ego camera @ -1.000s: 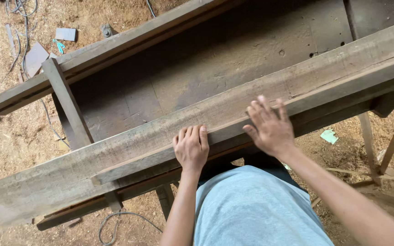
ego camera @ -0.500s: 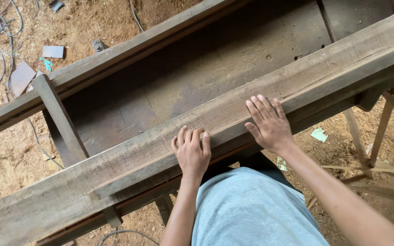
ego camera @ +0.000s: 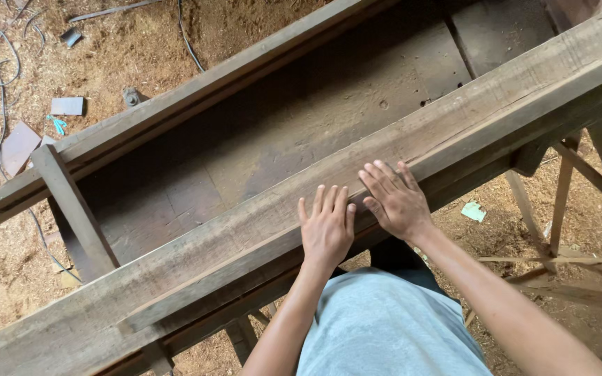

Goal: The person sands the surface and edges of a wooden plank using a small sanding block, repeatedly moving the block along the length of the wood.

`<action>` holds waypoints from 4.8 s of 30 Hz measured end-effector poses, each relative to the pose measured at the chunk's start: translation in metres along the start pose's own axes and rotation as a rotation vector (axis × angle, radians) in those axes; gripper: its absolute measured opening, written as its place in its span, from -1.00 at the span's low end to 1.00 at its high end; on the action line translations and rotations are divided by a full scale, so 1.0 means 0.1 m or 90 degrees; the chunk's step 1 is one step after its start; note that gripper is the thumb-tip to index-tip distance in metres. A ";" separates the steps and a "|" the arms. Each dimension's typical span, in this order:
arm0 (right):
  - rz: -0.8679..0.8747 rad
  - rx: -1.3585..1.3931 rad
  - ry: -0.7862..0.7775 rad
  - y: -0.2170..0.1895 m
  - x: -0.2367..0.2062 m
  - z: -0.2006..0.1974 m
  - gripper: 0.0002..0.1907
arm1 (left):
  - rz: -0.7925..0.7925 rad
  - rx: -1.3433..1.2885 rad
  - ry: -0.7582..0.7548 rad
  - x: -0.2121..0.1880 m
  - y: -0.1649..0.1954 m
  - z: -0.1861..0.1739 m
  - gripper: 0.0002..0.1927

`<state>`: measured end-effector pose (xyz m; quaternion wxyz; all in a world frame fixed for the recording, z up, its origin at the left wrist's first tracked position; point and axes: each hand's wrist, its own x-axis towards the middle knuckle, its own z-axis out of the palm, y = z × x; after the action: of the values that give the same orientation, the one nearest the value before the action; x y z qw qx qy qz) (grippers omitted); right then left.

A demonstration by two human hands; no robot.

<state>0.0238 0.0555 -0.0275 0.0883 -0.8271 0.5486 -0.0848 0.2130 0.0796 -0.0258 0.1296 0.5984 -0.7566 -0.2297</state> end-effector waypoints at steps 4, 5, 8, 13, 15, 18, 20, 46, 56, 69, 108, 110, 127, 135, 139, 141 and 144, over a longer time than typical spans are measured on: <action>0.031 0.005 0.009 0.17 -0.05 0.01 -0.29 | -0.031 0.019 0.003 0.14 0.12 0.09 -0.47; 0.003 0.001 0.008 0.23 -0.06 0.01 -0.28 | -0.041 0.018 0.005 0.17 0.17 0.12 -0.48; -0.033 -0.024 -0.002 0.49 -0.08 -0.03 -0.29 | -0.064 0.015 0.016 0.32 0.33 0.19 -0.49; -0.038 -0.004 0.007 0.94 -0.15 -0.10 -0.27 | -0.101 0.023 0.055 0.50 0.66 0.33 -0.53; -0.084 0.027 -0.026 1.07 -0.15 -0.13 -0.26 | -0.104 0.038 0.084 0.58 0.78 0.39 -0.56; -0.024 -0.010 -0.058 1.21 -0.12 -0.18 -0.28 | -0.131 0.054 0.085 0.69 0.90 0.44 -0.58; -0.019 -0.020 -0.060 1.27 -0.09 -0.21 -0.25 | -0.211 0.023 0.026 0.73 0.94 0.43 -0.57; -0.023 -0.023 0.005 1.78 -0.17 -0.43 -0.30 | -0.075 -0.114 0.063 0.89 1.14 0.45 -0.66; 0.062 -0.088 -0.074 2.17 -0.28 -0.55 -0.22 | -0.034 -0.092 0.095 1.21 1.61 0.71 -0.63; -0.120 0.070 -0.042 3.38 -0.32 -0.93 -0.02 | -0.122 0.080 0.159 1.81 2.62 1.38 -0.66; -0.074 0.031 -0.164 5.71 -0.38 -1.48 0.16 | -0.126 0.086 0.229 3.08 4.35 2.20 -0.64; -0.068 -0.014 -0.201 5.79 -0.31 -1.50 0.15 | -0.120 0.082 0.259 3.15 4.33 2.22 -0.61; -0.214 0.099 -0.088 5.71 -0.16 -1.39 0.12 | -0.149 0.094 0.344 3.37 4.11 2.37 -0.49; -0.166 0.043 -0.127 5.90 -0.18 -1.33 0.11 | -0.126 0.123 0.359 3.44 4.04 2.38 -0.49; -0.112 0.030 -0.152 5.98 -0.18 -1.39 0.13 | -0.129 0.109 0.352 3.44 4.04 2.35 -0.50; -0.155 0.081 -0.086 6.01 -0.20 -1.41 0.13 | -0.114 0.116 0.380 3.41 4.06 2.35 -0.52; -0.104 -0.029 -0.222 6.04 -0.24 -1.42 0.13 | -0.122 0.111 0.341 3.39 4.07 2.35 -0.53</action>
<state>-0.5580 -0.1608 -0.0350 0.1559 -0.8727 0.4580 0.0653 -0.3271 -0.1295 -0.0501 0.2502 0.7152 -0.6525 -0.0088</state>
